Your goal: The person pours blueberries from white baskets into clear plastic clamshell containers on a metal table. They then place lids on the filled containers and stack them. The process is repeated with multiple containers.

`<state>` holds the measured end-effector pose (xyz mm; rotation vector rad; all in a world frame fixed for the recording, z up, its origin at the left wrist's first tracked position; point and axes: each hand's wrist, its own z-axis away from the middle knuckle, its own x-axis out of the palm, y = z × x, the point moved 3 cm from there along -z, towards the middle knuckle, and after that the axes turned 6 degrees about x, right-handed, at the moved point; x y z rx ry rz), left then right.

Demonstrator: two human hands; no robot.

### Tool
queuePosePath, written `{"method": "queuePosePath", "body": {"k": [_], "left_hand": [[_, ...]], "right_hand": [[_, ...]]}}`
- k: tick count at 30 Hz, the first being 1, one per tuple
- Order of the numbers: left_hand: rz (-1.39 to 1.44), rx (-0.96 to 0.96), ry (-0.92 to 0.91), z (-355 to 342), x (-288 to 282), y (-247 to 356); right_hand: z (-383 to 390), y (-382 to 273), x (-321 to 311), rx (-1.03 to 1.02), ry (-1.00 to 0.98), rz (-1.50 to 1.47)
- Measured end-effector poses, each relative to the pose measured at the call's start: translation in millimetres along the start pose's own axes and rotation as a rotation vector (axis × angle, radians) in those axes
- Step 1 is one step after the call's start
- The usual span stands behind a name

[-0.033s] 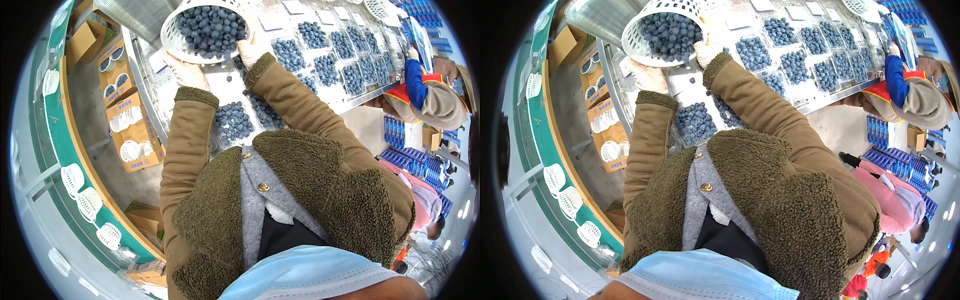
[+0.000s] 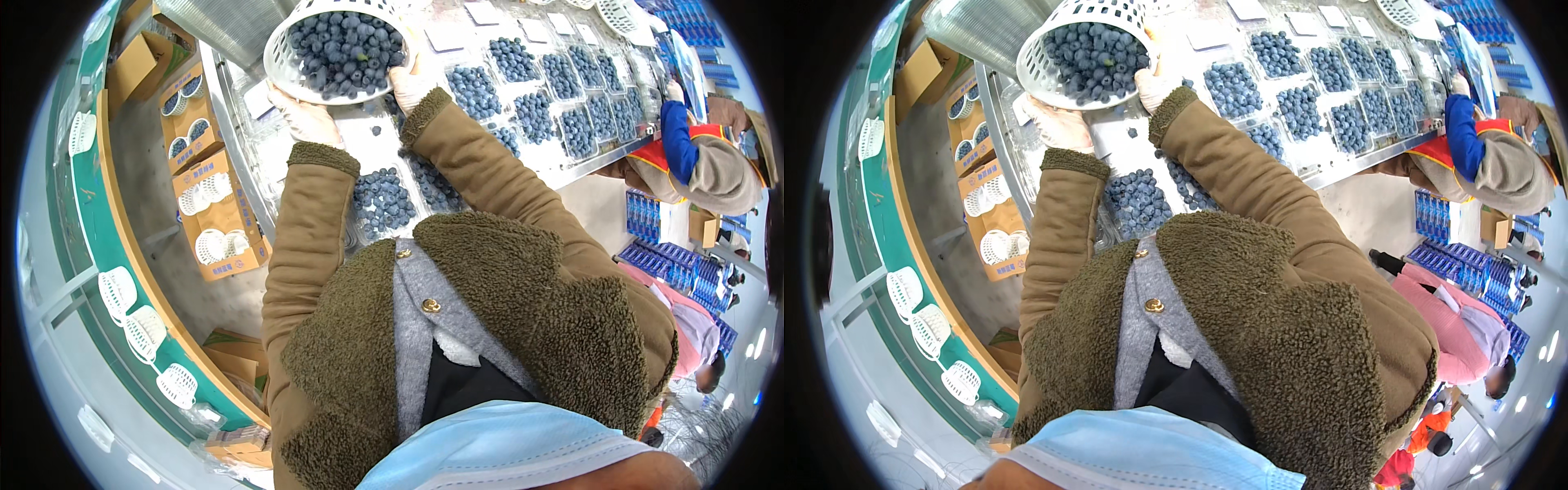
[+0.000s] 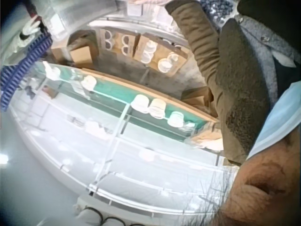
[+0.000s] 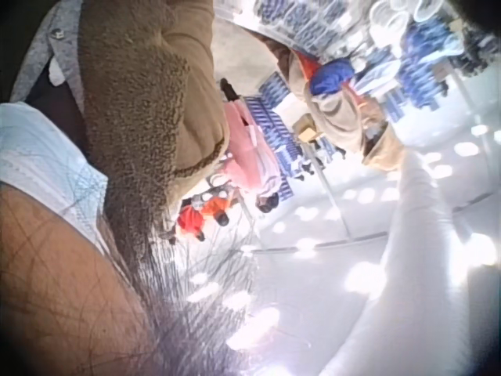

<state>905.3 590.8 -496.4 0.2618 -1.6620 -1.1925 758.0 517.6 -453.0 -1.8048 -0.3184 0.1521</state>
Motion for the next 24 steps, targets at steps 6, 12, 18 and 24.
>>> {"method": "queuePosePath", "body": {"k": [6,12,18,24], "left_hand": [[0.018,0.134,-0.024,0,-3,-6],[-0.041,0.069,0.091,4,-9,-5],[0.025,-0.106,0.122,11,-6,1],[-0.050,-0.182,0.078,18,-1,9]], "right_hand": [[-3,14,5,0.374,-0.060,-0.191],[-4,17,7,0.108,-0.056,-0.146],[-12,23,5,-0.140,-0.053,-0.075],[-3,32,-8,0.183,-0.101,-0.250]]}}
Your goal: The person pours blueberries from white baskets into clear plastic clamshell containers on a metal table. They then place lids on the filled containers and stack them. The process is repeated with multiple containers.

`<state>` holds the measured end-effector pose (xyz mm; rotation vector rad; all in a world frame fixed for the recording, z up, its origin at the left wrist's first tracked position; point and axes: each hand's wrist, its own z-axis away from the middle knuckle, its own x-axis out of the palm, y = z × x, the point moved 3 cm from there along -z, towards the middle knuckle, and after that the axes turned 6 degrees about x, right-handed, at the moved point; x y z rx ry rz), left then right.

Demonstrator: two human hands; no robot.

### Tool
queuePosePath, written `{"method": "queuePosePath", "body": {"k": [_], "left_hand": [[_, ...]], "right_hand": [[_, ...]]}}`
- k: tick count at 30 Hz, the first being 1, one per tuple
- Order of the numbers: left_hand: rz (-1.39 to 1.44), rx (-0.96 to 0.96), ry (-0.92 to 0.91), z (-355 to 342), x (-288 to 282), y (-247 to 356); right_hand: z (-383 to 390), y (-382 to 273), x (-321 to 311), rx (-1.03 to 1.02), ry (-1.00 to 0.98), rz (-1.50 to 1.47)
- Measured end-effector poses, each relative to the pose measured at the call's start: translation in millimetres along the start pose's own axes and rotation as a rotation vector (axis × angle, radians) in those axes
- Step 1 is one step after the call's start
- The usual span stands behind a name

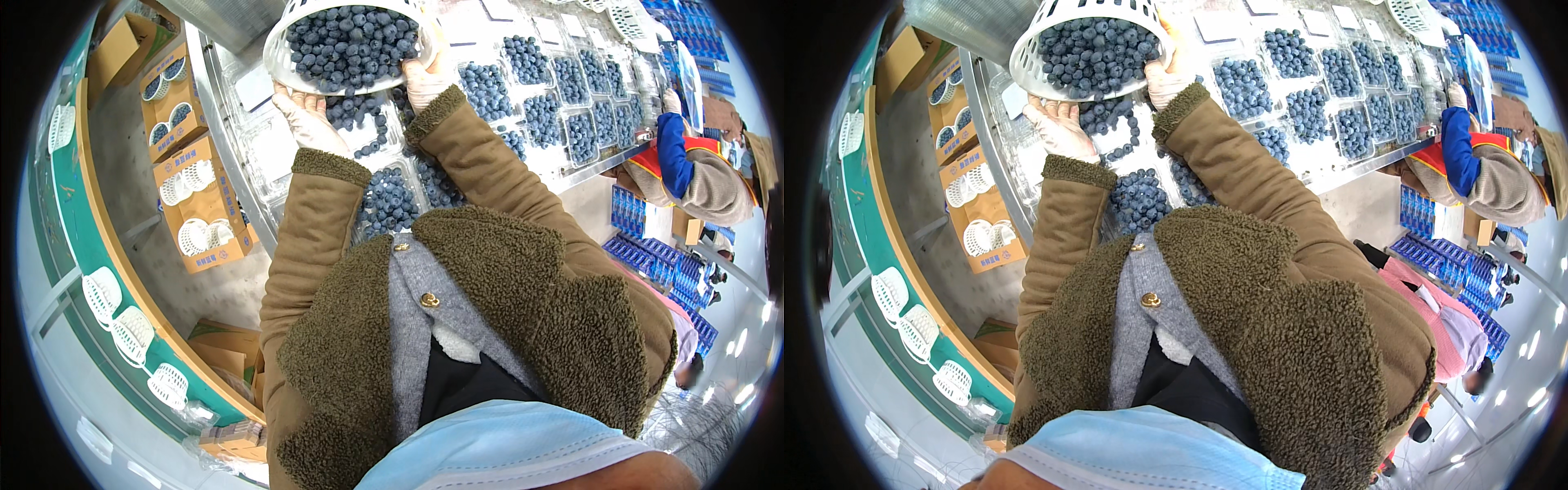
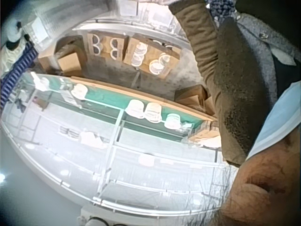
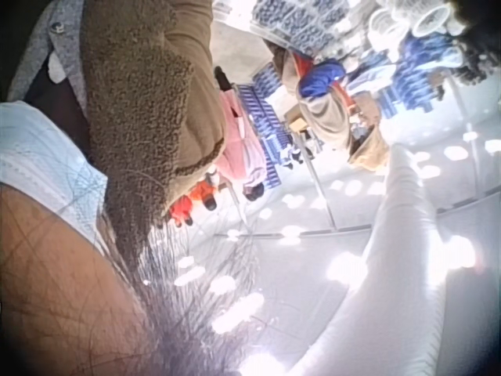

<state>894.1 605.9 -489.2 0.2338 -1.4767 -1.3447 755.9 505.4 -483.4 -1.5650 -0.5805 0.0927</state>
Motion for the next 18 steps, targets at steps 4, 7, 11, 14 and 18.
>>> {"method": "queuePosePath", "body": {"k": [4,7,11,14,18], "left_hand": [[-0.003,0.013,0.010,1,0,1],[0.037,0.007,-0.010,2,0,0],[0.021,-0.023,-0.038,4,-3,-1],[0.042,-0.008,-0.057,5,-6,-3],[0.070,0.038,0.010,3,-7,-5]], "right_hand": [[6,-10,1,-0.161,0.156,0.412],[1,-14,6,-0.176,0.090,0.277],[-2,-21,6,-0.185,-0.035,0.169],[-1,-17,-1,-0.031,0.056,0.269],[-3,-20,3,-0.366,-0.001,0.251]]}}
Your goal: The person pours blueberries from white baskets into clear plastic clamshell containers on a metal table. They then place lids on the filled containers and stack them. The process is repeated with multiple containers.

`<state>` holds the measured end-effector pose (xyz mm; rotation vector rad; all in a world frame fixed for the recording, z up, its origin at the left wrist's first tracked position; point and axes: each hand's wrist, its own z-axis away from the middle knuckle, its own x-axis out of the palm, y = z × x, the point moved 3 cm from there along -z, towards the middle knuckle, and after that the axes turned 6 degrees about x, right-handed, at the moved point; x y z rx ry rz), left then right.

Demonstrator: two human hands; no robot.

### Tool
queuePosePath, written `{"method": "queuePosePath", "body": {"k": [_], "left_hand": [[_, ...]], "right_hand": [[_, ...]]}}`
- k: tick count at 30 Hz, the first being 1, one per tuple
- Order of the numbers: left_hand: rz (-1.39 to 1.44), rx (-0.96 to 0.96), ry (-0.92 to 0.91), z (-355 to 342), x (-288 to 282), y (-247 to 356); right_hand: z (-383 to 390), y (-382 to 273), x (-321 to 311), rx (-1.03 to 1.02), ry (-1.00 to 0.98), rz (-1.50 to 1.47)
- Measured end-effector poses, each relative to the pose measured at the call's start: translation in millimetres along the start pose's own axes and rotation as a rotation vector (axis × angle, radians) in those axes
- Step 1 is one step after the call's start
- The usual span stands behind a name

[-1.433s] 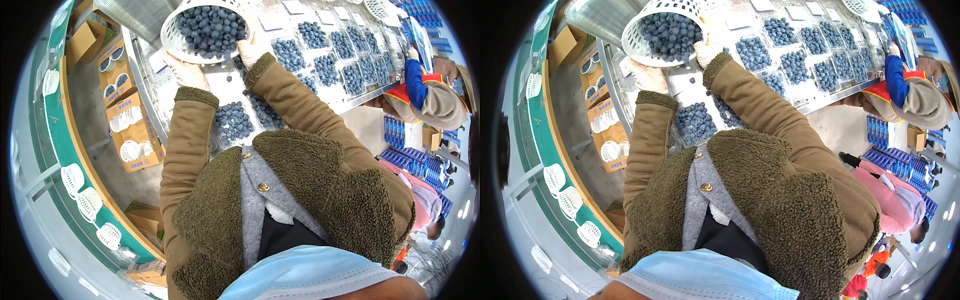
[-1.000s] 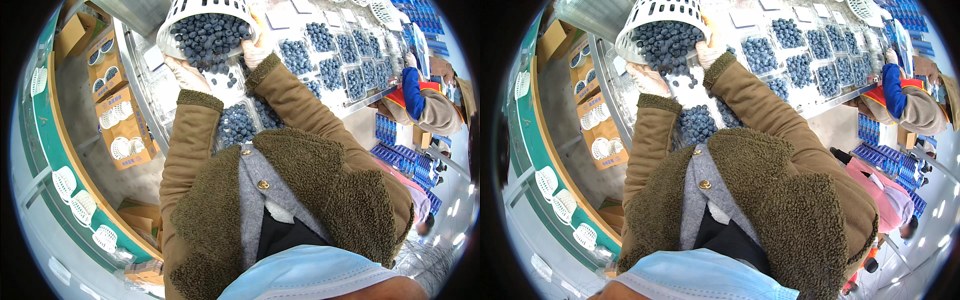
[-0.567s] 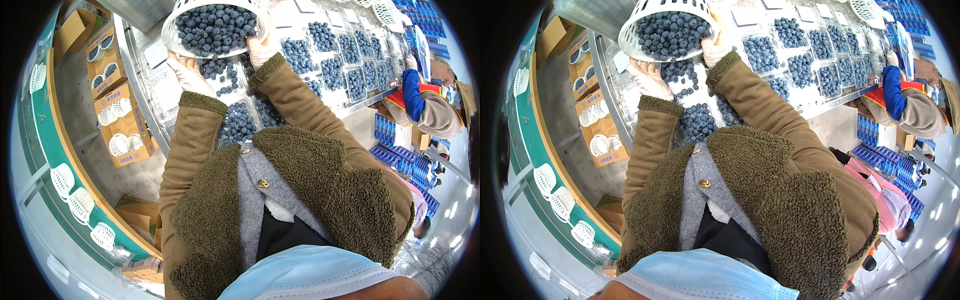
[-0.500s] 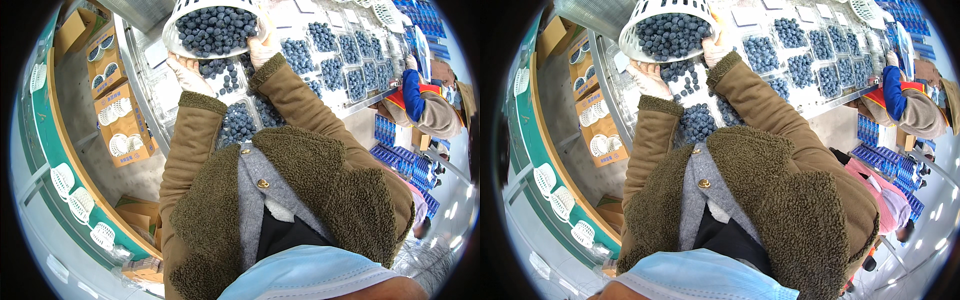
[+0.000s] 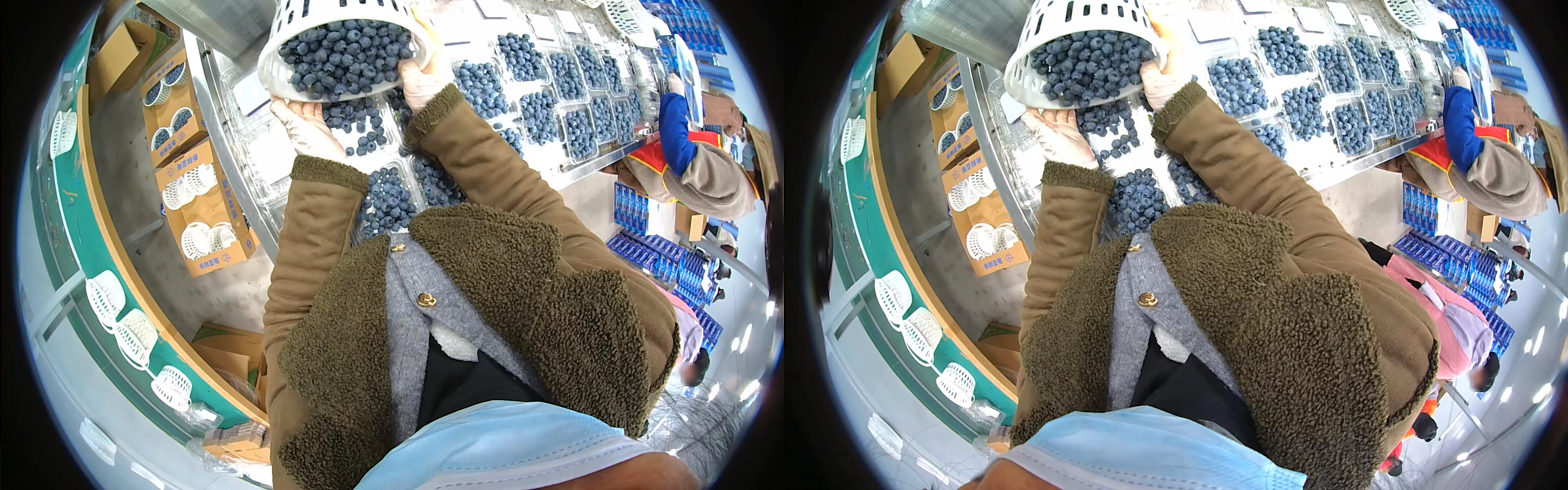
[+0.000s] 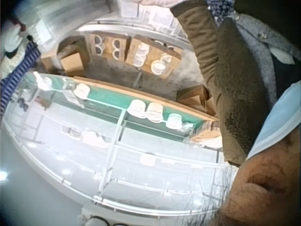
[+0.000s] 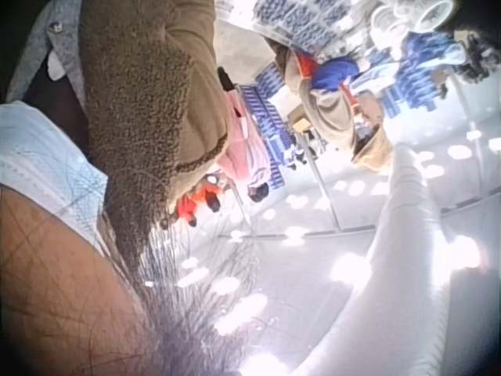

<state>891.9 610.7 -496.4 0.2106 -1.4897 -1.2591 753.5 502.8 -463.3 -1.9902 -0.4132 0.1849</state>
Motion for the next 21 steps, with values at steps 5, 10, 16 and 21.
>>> {"method": "queuePosePath", "body": {"k": [5,10,16,21], "left_hand": [[0.065,-0.039,0.083,4,5,3],[-0.065,0.037,0.038,6,12,14],[-0.118,-0.018,0.079,2,11,23],[0.001,-0.263,-0.039,-6,17,40]], "right_hand": [[2,6,11,0.096,-0.038,-0.125],[10,-4,9,0.226,-0.005,-0.075],[3,3,11,0.431,-0.051,-0.323],[1,-2,16,0.413,0.122,-0.077]]}}
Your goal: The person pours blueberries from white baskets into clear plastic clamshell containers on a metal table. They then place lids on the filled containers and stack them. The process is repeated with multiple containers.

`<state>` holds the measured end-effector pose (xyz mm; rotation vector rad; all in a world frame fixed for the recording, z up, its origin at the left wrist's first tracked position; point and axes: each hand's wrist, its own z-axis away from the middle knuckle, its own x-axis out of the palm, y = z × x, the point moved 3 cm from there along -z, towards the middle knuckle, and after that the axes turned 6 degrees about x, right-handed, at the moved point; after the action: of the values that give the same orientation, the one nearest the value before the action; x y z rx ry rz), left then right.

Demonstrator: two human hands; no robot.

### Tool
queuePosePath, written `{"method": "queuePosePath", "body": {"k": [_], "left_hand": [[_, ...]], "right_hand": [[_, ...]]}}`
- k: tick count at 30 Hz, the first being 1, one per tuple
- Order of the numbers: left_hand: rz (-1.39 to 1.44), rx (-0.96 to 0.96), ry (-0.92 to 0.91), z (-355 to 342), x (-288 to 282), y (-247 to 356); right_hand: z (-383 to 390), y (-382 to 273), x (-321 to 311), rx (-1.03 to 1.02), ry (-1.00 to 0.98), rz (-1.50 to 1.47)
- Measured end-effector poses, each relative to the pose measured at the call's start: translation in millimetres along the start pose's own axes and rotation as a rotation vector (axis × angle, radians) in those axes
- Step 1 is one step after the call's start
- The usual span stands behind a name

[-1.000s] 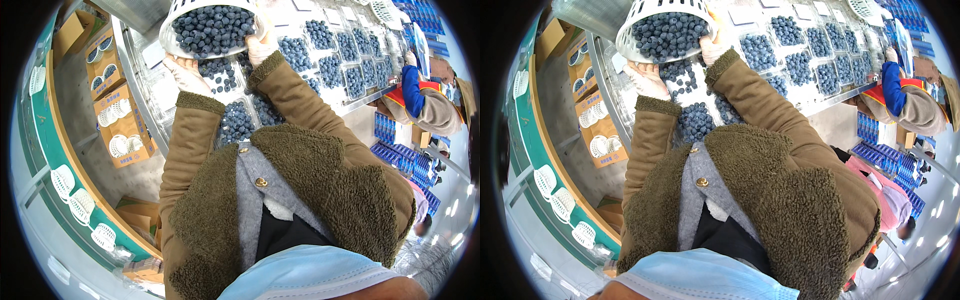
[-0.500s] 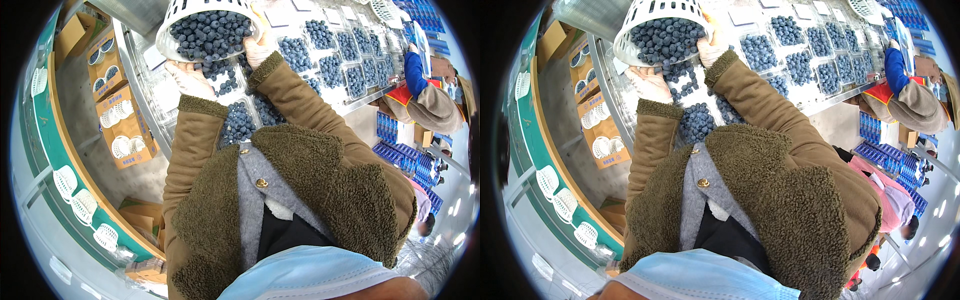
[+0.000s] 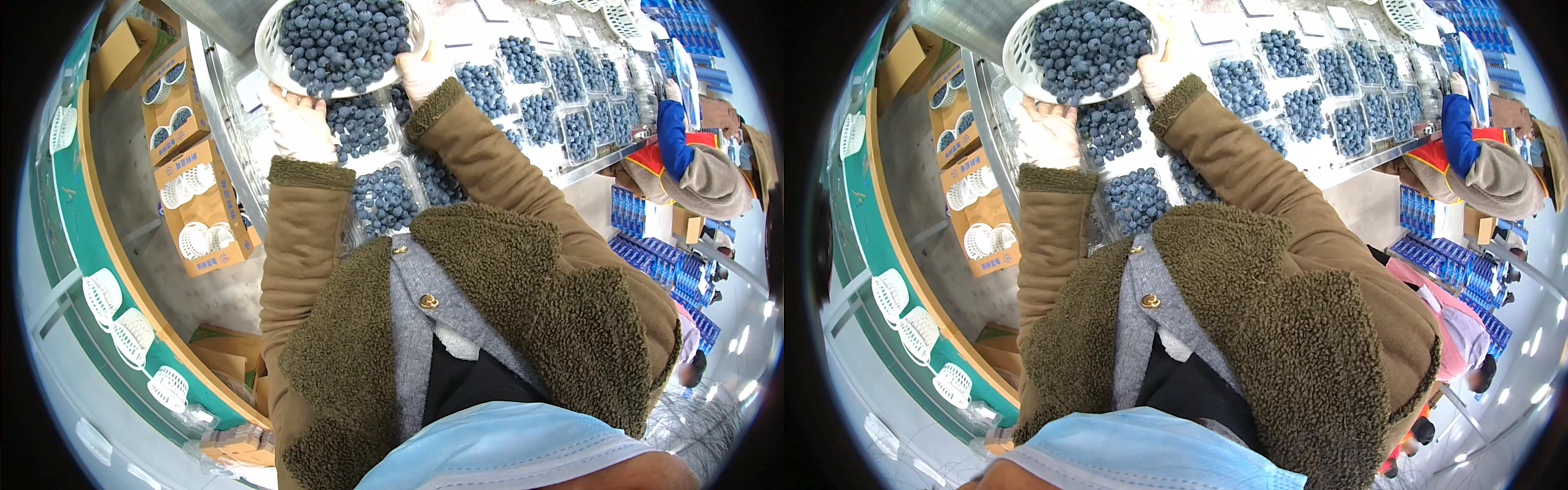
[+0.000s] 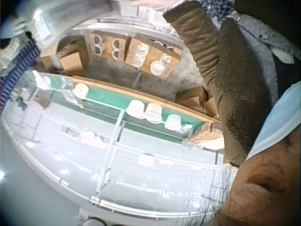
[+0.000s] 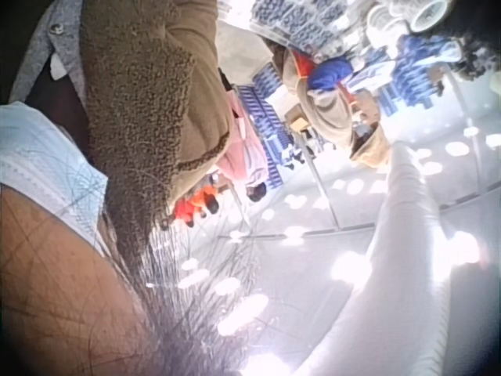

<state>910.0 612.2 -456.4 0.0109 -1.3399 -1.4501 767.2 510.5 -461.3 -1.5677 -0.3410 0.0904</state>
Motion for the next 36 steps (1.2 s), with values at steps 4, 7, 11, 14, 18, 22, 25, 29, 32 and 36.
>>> {"method": "queuePosePath", "body": {"k": [4,7,11,14,18,22,25,29,32,36], "left_hand": [[0.078,-0.068,-0.088,-3,-3,23],[0.100,-0.038,-0.081,-4,-16,34],[0.082,0.055,0.013,-6,-51,38],[0.010,0.142,0.059,-3,-82,33],[0.011,0.279,0.193,-11,-108,23],[0.029,0.294,0.269,-15,-119,17],[-0.006,0.402,0.383,-13,-124,20],[-0.162,0.583,0.469,-14,-120,23],[-0.320,0.603,0.448,-13,-118,22],[-0.570,0.667,0.252,-17,-118,26]], "right_hand": [[0,-4,15,0.163,0.005,-0.025],[0,-3,33,0.128,-0.042,-0.046],[6,1,56,-0.029,-0.185,0.125],[21,9,71,-0.088,-0.261,0.138],[27,24,97,-0.108,-0.331,0.126],[23,29,111,-0.158,-0.340,0.012],[19,38,113,0.254,-0.407,-0.278],[14,43,113,0.350,-0.362,-0.298],[16,41,114,0.144,-0.459,-0.241],[17,42,114,0.066,-0.365,-0.071]]}}
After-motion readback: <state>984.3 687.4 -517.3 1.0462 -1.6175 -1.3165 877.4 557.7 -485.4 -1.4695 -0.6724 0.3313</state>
